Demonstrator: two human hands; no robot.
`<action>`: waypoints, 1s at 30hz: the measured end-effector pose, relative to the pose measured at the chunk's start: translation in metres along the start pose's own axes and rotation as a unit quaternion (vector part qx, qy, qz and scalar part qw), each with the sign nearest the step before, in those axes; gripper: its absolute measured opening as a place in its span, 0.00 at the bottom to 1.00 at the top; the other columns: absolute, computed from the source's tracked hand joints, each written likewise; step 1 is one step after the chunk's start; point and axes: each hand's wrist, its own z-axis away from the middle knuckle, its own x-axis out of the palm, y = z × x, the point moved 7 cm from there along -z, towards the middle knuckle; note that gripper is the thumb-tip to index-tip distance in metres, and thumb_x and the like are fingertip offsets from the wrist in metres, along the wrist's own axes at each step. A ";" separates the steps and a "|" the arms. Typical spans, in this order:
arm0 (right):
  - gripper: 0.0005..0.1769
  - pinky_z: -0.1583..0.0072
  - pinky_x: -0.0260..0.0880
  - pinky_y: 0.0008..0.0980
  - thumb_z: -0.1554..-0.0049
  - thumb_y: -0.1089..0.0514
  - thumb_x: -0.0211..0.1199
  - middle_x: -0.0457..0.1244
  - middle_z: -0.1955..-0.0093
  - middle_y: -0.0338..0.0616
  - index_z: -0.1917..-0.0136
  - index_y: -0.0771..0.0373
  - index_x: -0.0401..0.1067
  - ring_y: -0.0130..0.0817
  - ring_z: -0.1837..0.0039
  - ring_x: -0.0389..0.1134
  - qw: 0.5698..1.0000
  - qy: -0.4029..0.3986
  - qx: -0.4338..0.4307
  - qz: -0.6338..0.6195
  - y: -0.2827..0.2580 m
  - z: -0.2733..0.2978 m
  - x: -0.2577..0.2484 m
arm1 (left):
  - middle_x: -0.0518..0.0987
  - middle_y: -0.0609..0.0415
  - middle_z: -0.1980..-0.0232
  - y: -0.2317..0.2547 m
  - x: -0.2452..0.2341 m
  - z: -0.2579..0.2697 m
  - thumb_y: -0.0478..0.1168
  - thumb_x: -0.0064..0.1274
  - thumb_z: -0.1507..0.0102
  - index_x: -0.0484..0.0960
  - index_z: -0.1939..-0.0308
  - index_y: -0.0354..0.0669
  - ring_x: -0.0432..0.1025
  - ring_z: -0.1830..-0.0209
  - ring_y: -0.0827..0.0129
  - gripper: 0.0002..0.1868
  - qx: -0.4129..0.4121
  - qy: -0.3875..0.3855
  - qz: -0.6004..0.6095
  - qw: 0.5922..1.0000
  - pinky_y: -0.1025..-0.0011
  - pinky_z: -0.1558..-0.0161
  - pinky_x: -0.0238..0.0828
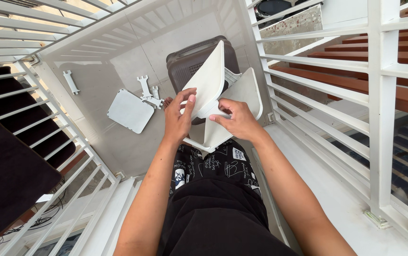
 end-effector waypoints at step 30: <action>0.14 0.47 0.69 0.51 0.43 0.52 0.66 0.69 0.56 0.56 0.52 0.66 0.76 0.57 0.51 0.70 0.952 0.121 0.123 0.255 0.038 -0.048 -0.040 | 0.85 0.41 0.64 -0.015 -0.025 -0.054 0.45 0.52 0.36 0.81 0.47 0.39 0.80 0.62 0.48 0.18 -0.091 0.056 -0.185 0.977 0.54 0.53 0.75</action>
